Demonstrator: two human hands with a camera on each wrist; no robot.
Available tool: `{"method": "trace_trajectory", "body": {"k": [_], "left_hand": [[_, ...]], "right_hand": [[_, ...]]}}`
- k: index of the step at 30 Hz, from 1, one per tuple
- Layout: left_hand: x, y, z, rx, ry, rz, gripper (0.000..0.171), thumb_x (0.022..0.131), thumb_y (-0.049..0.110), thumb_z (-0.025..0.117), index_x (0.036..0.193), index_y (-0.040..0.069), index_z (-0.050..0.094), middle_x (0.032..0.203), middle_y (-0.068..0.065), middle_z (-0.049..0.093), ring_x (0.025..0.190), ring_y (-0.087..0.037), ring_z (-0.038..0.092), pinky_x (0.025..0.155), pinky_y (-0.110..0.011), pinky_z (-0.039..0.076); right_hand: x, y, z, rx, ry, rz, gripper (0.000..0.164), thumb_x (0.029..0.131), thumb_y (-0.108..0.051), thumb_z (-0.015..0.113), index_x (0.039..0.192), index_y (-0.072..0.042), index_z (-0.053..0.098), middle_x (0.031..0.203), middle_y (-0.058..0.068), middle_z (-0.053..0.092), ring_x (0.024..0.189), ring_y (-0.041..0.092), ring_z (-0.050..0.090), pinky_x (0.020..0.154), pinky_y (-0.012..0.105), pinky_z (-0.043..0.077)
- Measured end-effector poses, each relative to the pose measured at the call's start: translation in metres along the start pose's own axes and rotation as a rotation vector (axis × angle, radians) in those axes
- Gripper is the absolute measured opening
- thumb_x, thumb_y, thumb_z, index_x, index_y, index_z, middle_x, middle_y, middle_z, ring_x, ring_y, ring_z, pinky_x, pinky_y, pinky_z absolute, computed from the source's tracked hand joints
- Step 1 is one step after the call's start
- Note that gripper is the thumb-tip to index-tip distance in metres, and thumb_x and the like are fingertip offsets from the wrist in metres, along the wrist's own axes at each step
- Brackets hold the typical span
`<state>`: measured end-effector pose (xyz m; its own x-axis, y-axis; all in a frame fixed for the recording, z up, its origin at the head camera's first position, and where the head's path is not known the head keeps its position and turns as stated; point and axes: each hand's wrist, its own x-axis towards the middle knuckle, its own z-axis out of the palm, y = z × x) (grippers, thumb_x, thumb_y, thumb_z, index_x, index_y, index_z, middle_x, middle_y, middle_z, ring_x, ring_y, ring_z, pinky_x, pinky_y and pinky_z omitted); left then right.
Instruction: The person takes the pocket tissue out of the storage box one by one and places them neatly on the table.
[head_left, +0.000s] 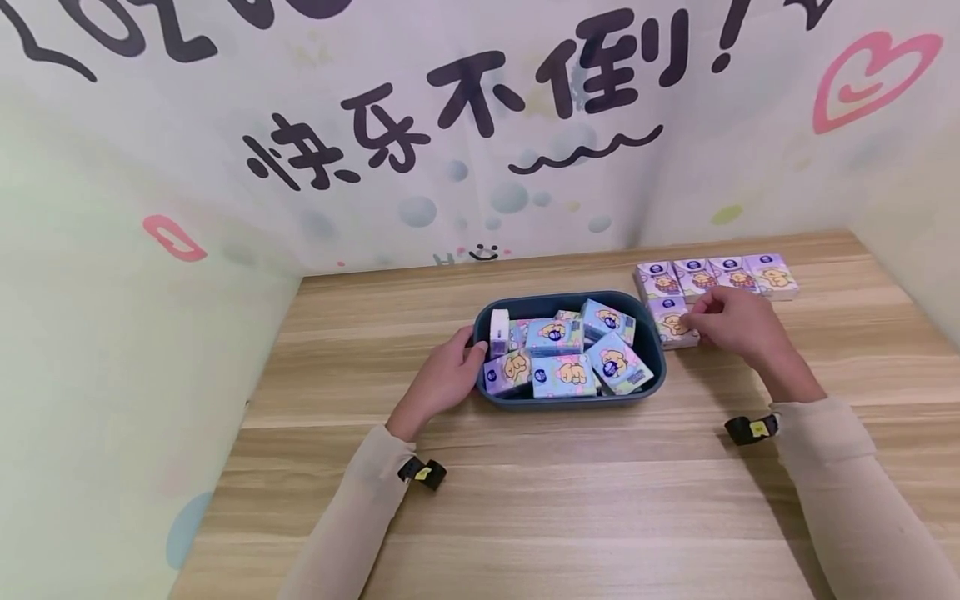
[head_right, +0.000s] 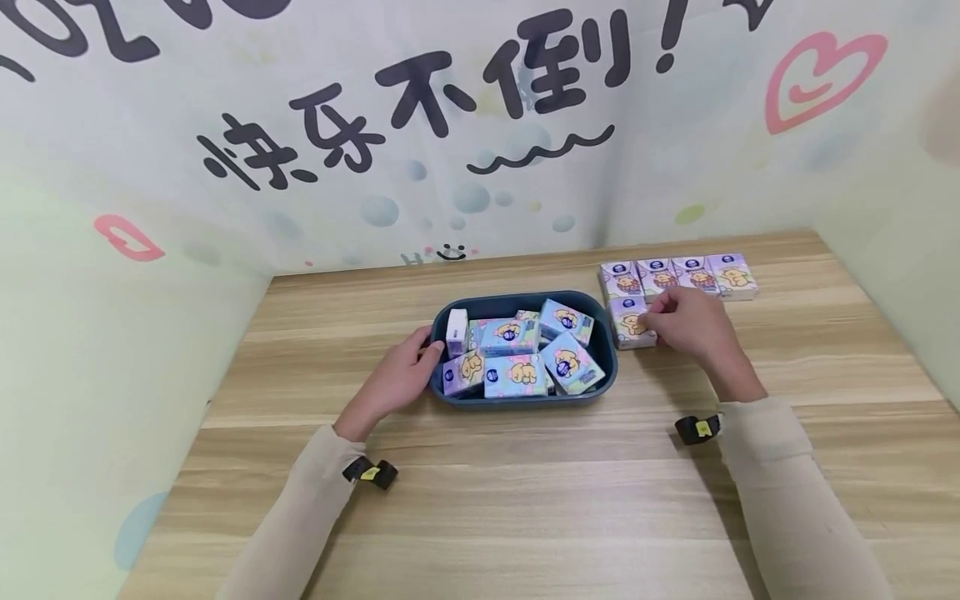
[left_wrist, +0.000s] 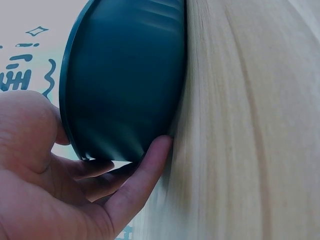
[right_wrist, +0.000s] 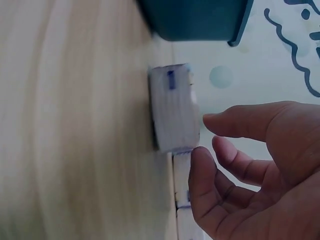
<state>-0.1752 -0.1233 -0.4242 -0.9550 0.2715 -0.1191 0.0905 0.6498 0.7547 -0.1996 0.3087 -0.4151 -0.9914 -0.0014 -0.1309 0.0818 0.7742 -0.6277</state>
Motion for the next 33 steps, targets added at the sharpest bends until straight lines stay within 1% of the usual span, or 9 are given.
{"method": "trace_trajectory", "body": {"k": [6, 11, 13, 17, 18, 21, 26, 30, 33], "left_hand": [[0.0, 0.001, 0.001, -0.007, -0.005, -0.007, 0.055, 0.119, 0.036, 0.043, 0.165, 0.005, 0.046, 0.133, -0.017, 0.071, 0.1, -0.027, 0.069, 0.081, -0.043, 0.057], [0.001, 0.001, 0.001, 0.005, -0.004, -0.003, 0.055, 0.12, 0.036, 0.042, 0.165, 0.005, 0.046, 0.135, -0.017, 0.071, 0.102, -0.026, 0.068, 0.084, -0.043, 0.057], [0.001, 0.0, 0.001, 0.007, -0.005, 0.0, 0.056, 0.12, 0.036, 0.042, 0.165, 0.004, 0.046, 0.131, -0.017, 0.072, 0.098, -0.025, 0.068, 0.081, -0.042, 0.057], [0.001, 0.0, 0.0, -0.001, -0.007, 0.002, 0.056, 0.12, 0.035, 0.042, 0.166, 0.003, 0.044, 0.118, -0.015, 0.073, 0.084, -0.023, 0.067, 0.071, -0.039, 0.054], [0.001, 0.0, 0.0, -0.001, -0.007, 0.001, 0.056, 0.12, 0.035, 0.042, 0.166, 0.003, 0.044, 0.115, -0.015, 0.073, 0.081, -0.023, 0.066, 0.069, -0.038, 0.053], [0.001, -0.001, 0.0, 0.003, 0.001, 0.002, 0.056, 0.119, 0.035, 0.043, 0.165, 0.003, 0.045, 0.116, -0.015, 0.073, 0.082, -0.022, 0.066, 0.07, -0.037, 0.052], [0.001, -0.001, 0.001, 0.003, 0.007, 0.005, 0.055, 0.119, 0.035, 0.043, 0.165, 0.004, 0.046, 0.123, -0.016, 0.073, 0.09, -0.024, 0.068, 0.075, -0.039, 0.054], [0.001, -0.001, 0.0, -0.003, 0.003, 0.014, 0.056, 0.119, 0.035, 0.044, 0.165, 0.004, 0.046, 0.126, -0.016, 0.073, 0.092, -0.024, 0.068, 0.074, -0.038, 0.054], [0.007, -0.011, 0.002, -0.009, -0.006, 0.025, 0.058, 0.119, 0.039, 0.043, 0.165, 0.002, 0.045, 0.122, -0.017, 0.073, 0.088, -0.024, 0.068, 0.071, -0.039, 0.054]], "right_hand": [[0.0, -0.018, 0.0, -0.039, 0.045, -0.051, 0.026, 0.103, -0.025, 0.074, 0.105, 0.0, 0.066, 0.095, 0.017, 0.067, 0.088, 0.035, 0.057, 0.066, 0.041, 0.047], [0.005, -0.041, -0.001, -0.042, 0.02, -0.085, 0.025, 0.102, -0.026, 0.074, 0.103, -0.002, 0.067, 0.094, 0.015, 0.069, 0.089, 0.034, 0.06, 0.067, 0.04, 0.049], [0.008, -0.051, 0.0, -0.038, 0.01, -0.092, 0.025, 0.103, -0.026, 0.075, 0.102, -0.002, 0.067, 0.093, 0.015, 0.069, 0.087, 0.034, 0.06, 0.067, 0.04, 0.049], [0.015, -0.071, 0.002, -0.028, 0.003, -0.123, 0.023, 0.102, -0.025, 0.076, 0.099, -0.003, 0.069, 0.088, 0.013, 0.068, 0.082, 0.031, 0.061, 0.066, 0.04, 0.049], [0.015, -0.076, 0.003, -0.022, -0.003, -0.126, 0.023, 0.102, -0.025, 0.076, 0.1, -0.003, 0.069, 0.088, 0.013, 0.068, 0.082, 0.031, 0.061, 0.066, 0.04, 0.049], [0.018, -0.092, 0.004, -0.026, -0.027, -0.144, 0.022, 0.103, -0.025, 0.076, 0.101, -0.003, 0.07, 0.089, 0.012, 0.067, 0.082, 0.03, 0.061, 0.068, 0.041, 0.049], [0.021, -0.119, 0.004, -0.091, -0.081, -0.182, 0.023, 0.104, -0.026, 0.075, 0.101, -0.004, 0.073, 0.089, 0.012, 0.069, 0.083, 0.031, 0.061, 0.071, 0.043, 0.05], [0.024, -0.141, 0.008, -0.121, -0.118, -0.213, 0.022, 0.105, -0.025, 0.074, 0.101, -0.003, 0.074, 0.09, 0.012, 0.07, 0.083, 0.031, 0.064, 0.076, 0.046, 0.053], [0.027, -0.155, 0.015, -0.123, -0.14, -0.23, 0.021, 0.104, -0.024, 0.074, 0.101, -0.003, 0.075, 0.09, 0.012, 0.071, 0.082, 0.03, 0.065, 0.078, 0.047, 0.054]]}}
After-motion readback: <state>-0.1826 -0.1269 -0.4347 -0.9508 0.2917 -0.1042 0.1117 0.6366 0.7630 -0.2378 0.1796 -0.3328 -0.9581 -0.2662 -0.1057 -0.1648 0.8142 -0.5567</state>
